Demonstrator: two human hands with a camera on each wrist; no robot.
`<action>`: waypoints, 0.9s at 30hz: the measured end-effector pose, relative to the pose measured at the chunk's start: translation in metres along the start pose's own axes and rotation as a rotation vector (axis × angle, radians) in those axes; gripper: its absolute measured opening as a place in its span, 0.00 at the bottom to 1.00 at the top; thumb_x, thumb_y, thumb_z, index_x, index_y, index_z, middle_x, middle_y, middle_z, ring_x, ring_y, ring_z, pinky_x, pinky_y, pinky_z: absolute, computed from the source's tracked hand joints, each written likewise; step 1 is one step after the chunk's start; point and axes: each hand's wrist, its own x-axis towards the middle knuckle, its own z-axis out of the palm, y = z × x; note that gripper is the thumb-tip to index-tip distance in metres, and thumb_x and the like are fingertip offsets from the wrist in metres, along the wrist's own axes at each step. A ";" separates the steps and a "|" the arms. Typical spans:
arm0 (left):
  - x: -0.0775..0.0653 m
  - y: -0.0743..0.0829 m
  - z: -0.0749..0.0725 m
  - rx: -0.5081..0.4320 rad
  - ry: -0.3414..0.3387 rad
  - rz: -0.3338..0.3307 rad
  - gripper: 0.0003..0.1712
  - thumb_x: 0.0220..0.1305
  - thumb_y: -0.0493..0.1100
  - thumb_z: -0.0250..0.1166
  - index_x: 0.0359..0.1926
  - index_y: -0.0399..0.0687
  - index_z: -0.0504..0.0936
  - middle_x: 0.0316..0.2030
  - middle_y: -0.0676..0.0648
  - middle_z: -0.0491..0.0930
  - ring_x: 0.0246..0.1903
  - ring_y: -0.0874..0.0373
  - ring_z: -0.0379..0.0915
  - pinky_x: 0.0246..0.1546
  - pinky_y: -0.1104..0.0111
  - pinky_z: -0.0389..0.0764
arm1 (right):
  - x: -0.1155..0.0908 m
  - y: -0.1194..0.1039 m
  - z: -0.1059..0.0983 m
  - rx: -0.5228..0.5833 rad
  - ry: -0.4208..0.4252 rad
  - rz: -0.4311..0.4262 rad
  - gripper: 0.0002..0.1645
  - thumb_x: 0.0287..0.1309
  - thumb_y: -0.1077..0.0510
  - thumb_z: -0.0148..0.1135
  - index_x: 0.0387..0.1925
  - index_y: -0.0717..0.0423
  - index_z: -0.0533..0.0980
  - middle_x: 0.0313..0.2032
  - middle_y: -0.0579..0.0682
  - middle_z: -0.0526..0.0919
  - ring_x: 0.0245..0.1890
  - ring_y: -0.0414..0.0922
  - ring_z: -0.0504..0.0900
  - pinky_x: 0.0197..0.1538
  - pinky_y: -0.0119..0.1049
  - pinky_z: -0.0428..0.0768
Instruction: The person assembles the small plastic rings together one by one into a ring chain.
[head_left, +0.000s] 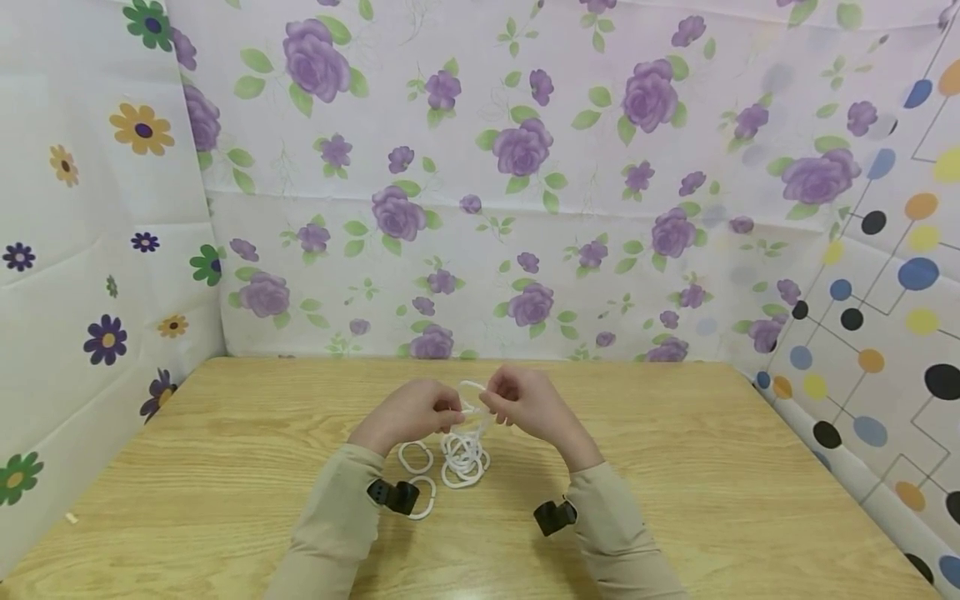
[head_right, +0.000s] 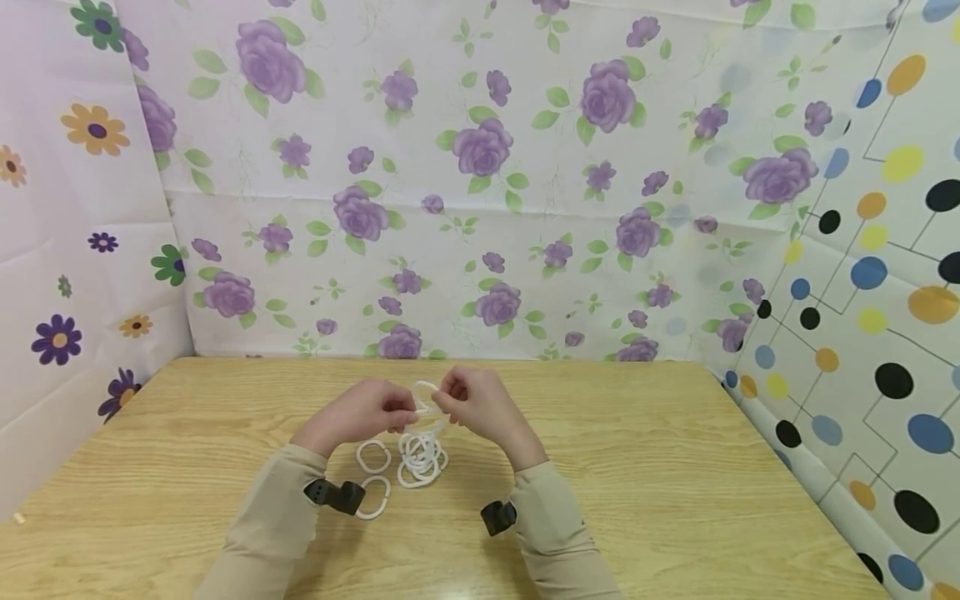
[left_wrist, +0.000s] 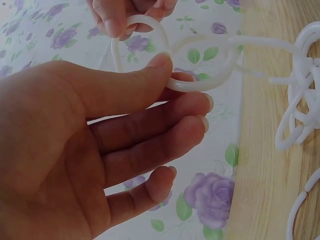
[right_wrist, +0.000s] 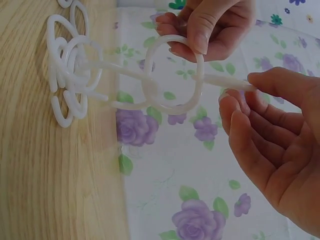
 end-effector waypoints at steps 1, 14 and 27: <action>0.000 0.000 0.000 0.003 0.004 0.005 0.10 0.67 0.42 0.62 0.28 0.47 0.83 0.21 0.52 0.77 0.22 0.62 0.68 0.26 0.70 0.70 | 0.000 0.000 0.000 0.000 -0.009 -0.005 0.07 0.65 0.58 0.59 0.33 0.57 0.77 0.25 0.57 0.82 0.21 0.46 0.80 0.24 0.32 0.78; -0.002 0.001 -0.002 -0.010 0.025 0.012 0.08 0.67 0.43 0.62 0.30 0.49 0.83 0.21 0.52 0.79 0.22 0.62 0.71 0.25 0.70 0.71 | -0.001 0.003 0.000 -0.046 -0.100 -0.026 0.07 0.66 0.58 0.57 0.34 0.57 0.77 0.26 0.57 0.83 0.19 0.36 0.77 0.25 0.29 0.74; -0.003 -0.002 -0.003 -0.001 0.036 0.016 0.08 0.67 0.42 0.62 0.30 0.49 0.83 0.21 0.50 0.80 0.21 0.62 0.70 0.26 0.70 0.71 | -0.002 0.004 -0.010 -0.059 0.004 0.008 0.07 0.67 0.59 0.57 0.37 0.59 0.77 0.27 0.54 0.84 0.21 0.37 0.78 0.29 0.31 0.76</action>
